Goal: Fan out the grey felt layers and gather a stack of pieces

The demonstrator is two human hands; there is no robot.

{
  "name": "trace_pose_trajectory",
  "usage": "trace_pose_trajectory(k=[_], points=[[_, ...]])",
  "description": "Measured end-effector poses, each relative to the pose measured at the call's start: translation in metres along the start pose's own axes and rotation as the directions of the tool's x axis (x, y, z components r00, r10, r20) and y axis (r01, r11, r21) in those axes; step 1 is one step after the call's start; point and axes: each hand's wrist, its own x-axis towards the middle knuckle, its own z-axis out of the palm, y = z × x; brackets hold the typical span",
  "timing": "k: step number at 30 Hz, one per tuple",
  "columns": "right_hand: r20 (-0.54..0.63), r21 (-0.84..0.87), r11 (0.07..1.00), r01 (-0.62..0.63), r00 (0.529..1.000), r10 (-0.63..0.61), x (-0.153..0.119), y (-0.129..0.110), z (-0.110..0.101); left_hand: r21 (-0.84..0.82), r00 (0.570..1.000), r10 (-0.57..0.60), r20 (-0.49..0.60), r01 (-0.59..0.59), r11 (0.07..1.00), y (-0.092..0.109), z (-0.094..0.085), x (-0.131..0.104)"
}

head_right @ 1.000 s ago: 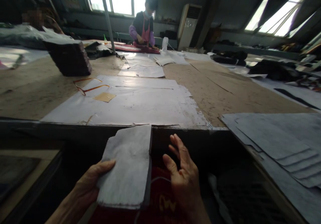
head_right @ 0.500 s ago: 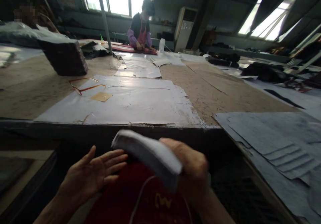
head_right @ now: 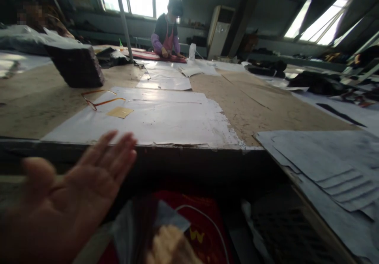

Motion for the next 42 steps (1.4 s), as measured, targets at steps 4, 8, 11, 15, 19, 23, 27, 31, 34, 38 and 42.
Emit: trace_pose_trajectory(k=[4,8,11,15,19,23,27,31,34,38,42], points=[[-0.043,-0.220,0.975,0.034,0.998,-0.044,0.003,0.023,-0.023,0.343,0.966,0.202,0.159,-0.246,0.906,0.023,-0.022,0.013],[-0.070,-0.267,0.944,0.193,0.973,-0.219,0.013,0.030,-0.056,0.816,0.923,-0.295,0.246,-0.033,0.577,0.004,-0.049,0.034],[-0.030,-0.276,0.886,0.372,0.918,-0.395,0.024,0.024,-0.066,0.897,0.830,-0.453,0.324,-0.116,0.427,-0.011,-0.054,0.047],[-0.049,-0.298,0.810,0.505,0.840,-0.541,0.039,0.015,-0.070,0.883,0.605,-0.746,0.277,0.145,0.446,-0.015,-0.057,0.064],[-0.125,-0.244,0.860,0.448,0.865,-0.486,0.043,0.020,-0.066,0.787,0.422,-0.878,0.226,0.452,0.420,-0.016,-0.064,0.067],[-0.415,0.423,0.885,-0.196,0.826,0.382,0.031,0.039,-0.047,0.674,0.631,-0.756,0.174,0.484,0.559,-0.020,-0.072,0.056],[0.408,0.910,-0.283,-0.302,0.535,0.740,0.017,0.052,-0.027,0.547,0.812,-0.582,0.054,0.463,0.697,-0.026,-0.076,0.044],[0.472,0.867,-0.485,-0.111,0.494,0.730,0.014,0.042,-0.017,0.469,0.901,-0.419,-0.112,0.419,0.778,-0.043,-0.078,0.029],[0.438,0.897,-0.369,-0.245,0.368,0.820,0.020,0.028,-0.012,0.471,0.922,-0.325,-0.211,0.387,0.792,-0.060,-0.080,0.013],[0.254,0.831,-0.148,-0.536,0.129,0.958,0.025,0.016,-0.006,0.493,0.921,-0.284,-0.266,0.383,0.781,-0.076,-0.082,-0.006],[-0.024,0.757,0.184,-0.627,0.256,0.966,0.017,0.013,0.000,0.519,0.919,-0.328,-0.218,0.394,0.759,-0.072,-0.081,-0.009]])
